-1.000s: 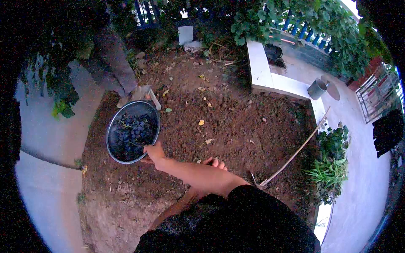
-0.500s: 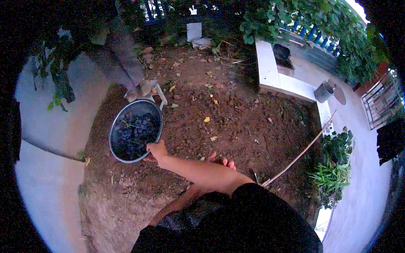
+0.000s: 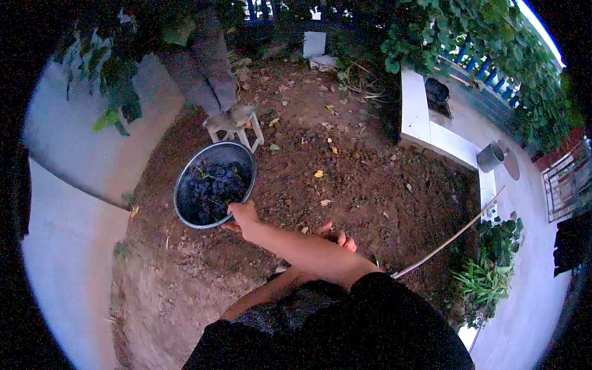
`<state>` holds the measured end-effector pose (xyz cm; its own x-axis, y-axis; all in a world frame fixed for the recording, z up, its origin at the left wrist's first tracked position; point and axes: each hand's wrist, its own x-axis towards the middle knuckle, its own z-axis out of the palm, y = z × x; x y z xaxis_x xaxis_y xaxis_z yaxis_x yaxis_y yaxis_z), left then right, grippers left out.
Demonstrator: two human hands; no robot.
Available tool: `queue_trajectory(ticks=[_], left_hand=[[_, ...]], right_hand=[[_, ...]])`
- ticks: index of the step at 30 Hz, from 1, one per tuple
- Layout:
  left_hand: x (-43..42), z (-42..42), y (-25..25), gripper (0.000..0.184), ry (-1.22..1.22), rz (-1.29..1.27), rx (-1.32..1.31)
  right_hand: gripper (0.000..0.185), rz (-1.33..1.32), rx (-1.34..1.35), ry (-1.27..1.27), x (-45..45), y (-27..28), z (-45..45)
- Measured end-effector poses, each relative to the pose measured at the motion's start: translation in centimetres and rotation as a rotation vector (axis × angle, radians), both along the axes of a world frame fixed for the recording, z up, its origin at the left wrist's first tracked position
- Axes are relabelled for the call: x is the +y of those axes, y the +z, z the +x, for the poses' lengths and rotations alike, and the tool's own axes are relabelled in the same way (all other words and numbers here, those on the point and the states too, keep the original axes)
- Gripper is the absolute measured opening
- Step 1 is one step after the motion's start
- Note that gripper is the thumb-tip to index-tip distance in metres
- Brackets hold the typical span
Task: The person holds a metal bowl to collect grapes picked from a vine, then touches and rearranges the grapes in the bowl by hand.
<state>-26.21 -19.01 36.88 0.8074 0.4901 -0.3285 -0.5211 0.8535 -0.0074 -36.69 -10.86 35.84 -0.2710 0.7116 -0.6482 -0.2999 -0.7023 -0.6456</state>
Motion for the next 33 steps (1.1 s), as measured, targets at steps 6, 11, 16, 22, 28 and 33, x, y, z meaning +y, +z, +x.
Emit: queue_trajectory(ticks=[6, 11, 16, 22, 28, 33], left_hand=[[1.0, 0.6, -5.1, 0.047, 0.021, 0.402, -0.486], [-0.4, -0.3, 1.3, 0.046, -0.011, -0.071, 0.083], [0.9, 1.0, -6.4, 0.045, 0.036, 0.367, -0.412], [0.2, 1.0, -4.9, 0.044, 0.076, 0.112, -0.212], [0.2, 0.8, -7.5, 0.041, 0.04, 0.201, -0.302], [0.2, 0.7, -7.7, 0.042, -0.169, -0.54, -1.086]], right_hand=[[0.04, -0.059, 0.058, -0.028, -0.8, -0.6, -0.9], [0.034, 0.007, 0.123, 0.036, -0.8, -2.1, -0.3], [0.026, 0.009, 0.042, 0.055, -1.9, -1.3, -0.9], [0.025, 0.021, -0.023, 0.089, -2.3, -1.4, -0.5], [0.026, -0.004, -0.001, 0.092, -2.9, -2.0, -0.8], [0.027, -0.011, 0.013, 0.118, -2.9, -2.0, -0.3]])
